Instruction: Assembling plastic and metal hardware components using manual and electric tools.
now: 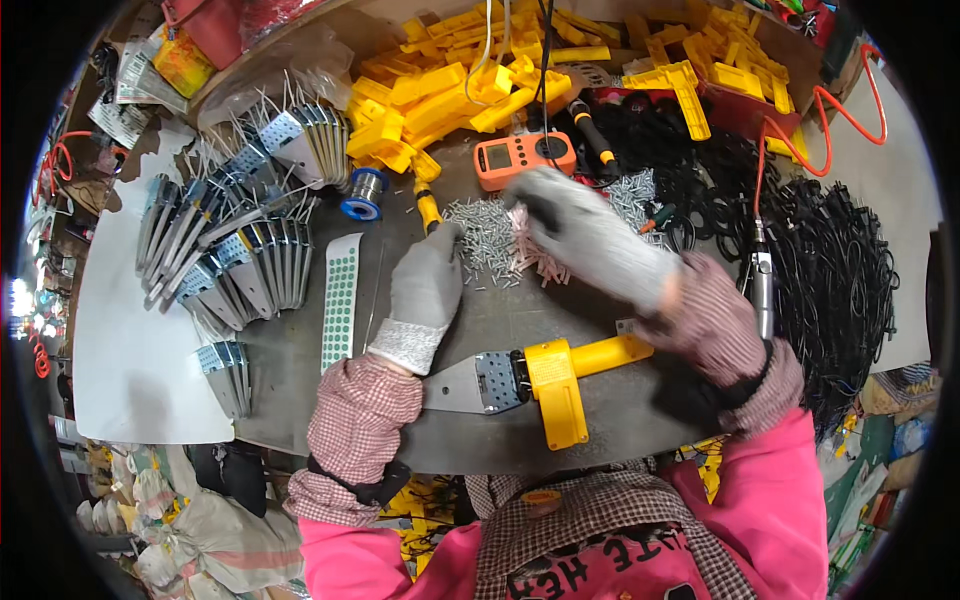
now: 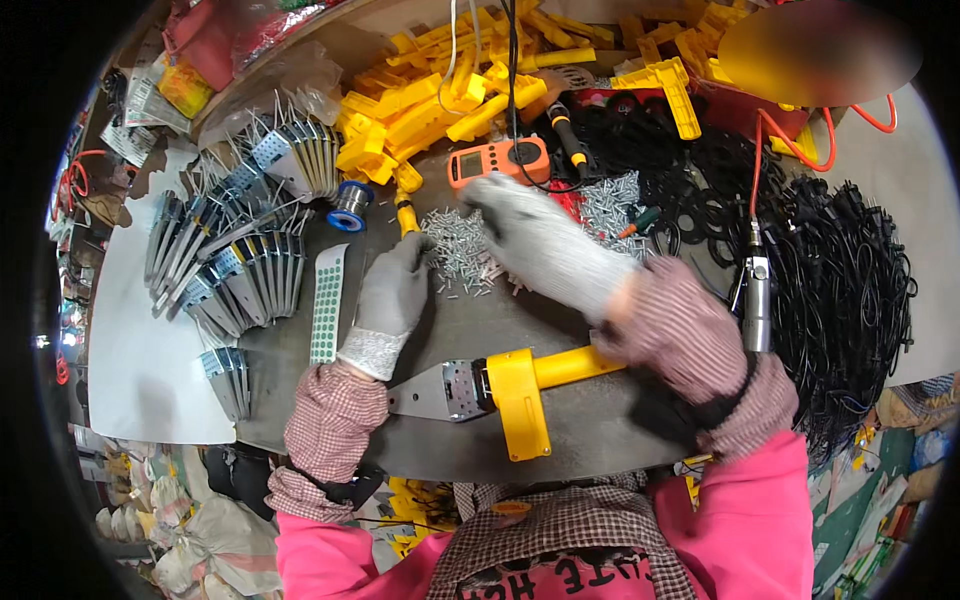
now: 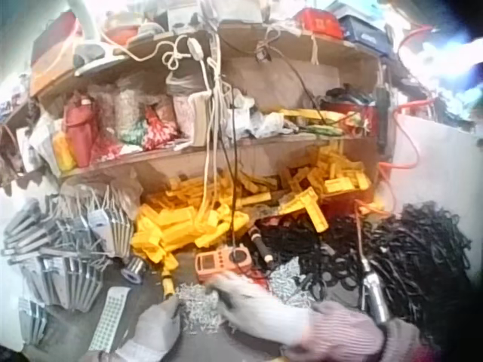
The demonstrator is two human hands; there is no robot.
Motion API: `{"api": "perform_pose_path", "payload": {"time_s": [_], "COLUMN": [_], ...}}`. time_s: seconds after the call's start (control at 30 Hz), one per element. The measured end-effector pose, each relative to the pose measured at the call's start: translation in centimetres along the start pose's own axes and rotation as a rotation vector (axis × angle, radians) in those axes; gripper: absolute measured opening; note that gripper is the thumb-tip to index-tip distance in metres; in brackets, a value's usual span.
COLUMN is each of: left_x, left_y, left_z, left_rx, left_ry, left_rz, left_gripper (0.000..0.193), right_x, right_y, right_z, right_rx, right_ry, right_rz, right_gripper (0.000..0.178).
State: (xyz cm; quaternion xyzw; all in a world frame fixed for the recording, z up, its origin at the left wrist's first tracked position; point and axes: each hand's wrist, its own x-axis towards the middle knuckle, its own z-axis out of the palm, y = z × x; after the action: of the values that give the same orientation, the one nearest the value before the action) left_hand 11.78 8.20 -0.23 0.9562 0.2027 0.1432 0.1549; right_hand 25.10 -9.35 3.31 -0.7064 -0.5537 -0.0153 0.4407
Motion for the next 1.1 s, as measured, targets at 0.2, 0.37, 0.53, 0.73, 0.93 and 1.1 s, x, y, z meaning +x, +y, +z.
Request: {"api": "perform_pose_path", "payload": {"time_s": [0.2, 0.37, 0.53, 0.73, 0.93, 1.1], "left_x": [-2.0, -2.4, -2.6, -4.6, -6.1, -6.3], "left_y": [5.8, 11.8, 13.1, 12.2, 11.4, 11.6], "left_z": [0.7, 1.7, 2.7, 1.6, 2.5, 2.1], "left_rx": [-1.004, -0.774, -0.526, -0.217, -0.268, -0.29], "left_ry": [-0.582, -0.785, -0.736, -0.502, -0.485, -0.475], "left_rz": [-0.188, 0.041, 0.284, 0.777, 0.721, 0.683], "left_gripper": [0.015, 0.015, 0.019, 0.032, 0.042, 0.043], "right_x": [-13.0, -19.4, -19.9, -18.6, -18.9, -19.3], "right_y": [-5.2, -6.0, -6.4, -5.9, -4.1, -4.2], "right_z": [-7.5, -8.1, -7.0, -8.0, -2.8, -2.2], "right_rx": [0.08, -0.179, -0.711, -0.252, -0.228, -0.281], "right_ry": [0.018, -0.182, -0.494, -0.216, 0.126, 0.183], "right_rz": [0.595, 0.552, 0.586, 0.473, 0.254, 0.236], "right_gripper": [0.016, 0.019, 0.032, 0.023, 0.026, 0.029]}}
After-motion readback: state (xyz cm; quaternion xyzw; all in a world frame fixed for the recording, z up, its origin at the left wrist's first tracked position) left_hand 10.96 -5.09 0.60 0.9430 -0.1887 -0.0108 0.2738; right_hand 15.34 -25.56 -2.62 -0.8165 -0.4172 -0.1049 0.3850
